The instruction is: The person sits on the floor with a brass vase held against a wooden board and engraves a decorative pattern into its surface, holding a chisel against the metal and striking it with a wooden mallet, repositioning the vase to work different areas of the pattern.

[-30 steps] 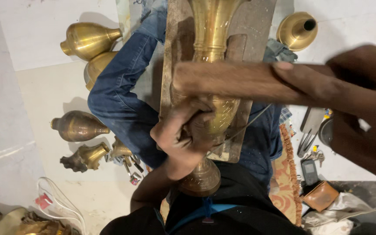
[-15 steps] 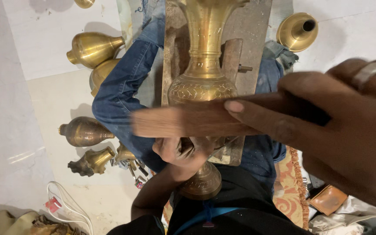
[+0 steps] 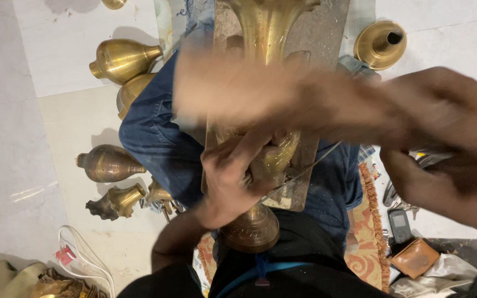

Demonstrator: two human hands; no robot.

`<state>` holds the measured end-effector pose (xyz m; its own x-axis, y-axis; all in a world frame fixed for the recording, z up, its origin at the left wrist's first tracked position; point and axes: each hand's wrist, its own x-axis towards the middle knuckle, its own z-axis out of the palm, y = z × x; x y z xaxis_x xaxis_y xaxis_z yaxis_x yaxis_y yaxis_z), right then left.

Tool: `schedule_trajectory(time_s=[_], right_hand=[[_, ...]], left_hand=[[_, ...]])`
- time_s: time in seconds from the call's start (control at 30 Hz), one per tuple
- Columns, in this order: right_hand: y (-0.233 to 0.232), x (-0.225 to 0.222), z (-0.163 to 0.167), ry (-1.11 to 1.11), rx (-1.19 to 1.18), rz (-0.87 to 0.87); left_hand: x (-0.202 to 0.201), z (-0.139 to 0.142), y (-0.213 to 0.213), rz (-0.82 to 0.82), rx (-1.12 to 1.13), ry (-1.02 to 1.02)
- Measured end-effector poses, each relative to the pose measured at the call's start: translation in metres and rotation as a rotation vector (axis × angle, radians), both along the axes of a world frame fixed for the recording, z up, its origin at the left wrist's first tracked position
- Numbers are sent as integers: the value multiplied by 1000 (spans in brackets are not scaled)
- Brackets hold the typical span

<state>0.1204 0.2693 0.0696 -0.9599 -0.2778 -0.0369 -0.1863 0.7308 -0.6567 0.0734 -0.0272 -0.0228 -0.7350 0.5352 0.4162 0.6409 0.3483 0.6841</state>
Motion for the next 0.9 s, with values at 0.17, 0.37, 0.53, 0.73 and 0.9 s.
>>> schedule_trajectory(time_s=[0.17, 0.37, 0.53, 0.73, 0.9], right_hand=[[12, 26, -41, 111, -284, -138], [1, 25, -62, 292, -338, -207], [-7, 33, -50, 43, -359, -334], [-36, 60, -127, 123, -445, -724], [-80, 119, -194, -34, -624, -808]], left_hand=[[-10, 18, 9, -80, -141, -59], [-16, 32, 7, -182, -262, -73], [-21, 23, 9, -255, -224, -12], [-40, 26, 15, -368, -288, 18], [-68, 28, 26, -584, -287, 144]])
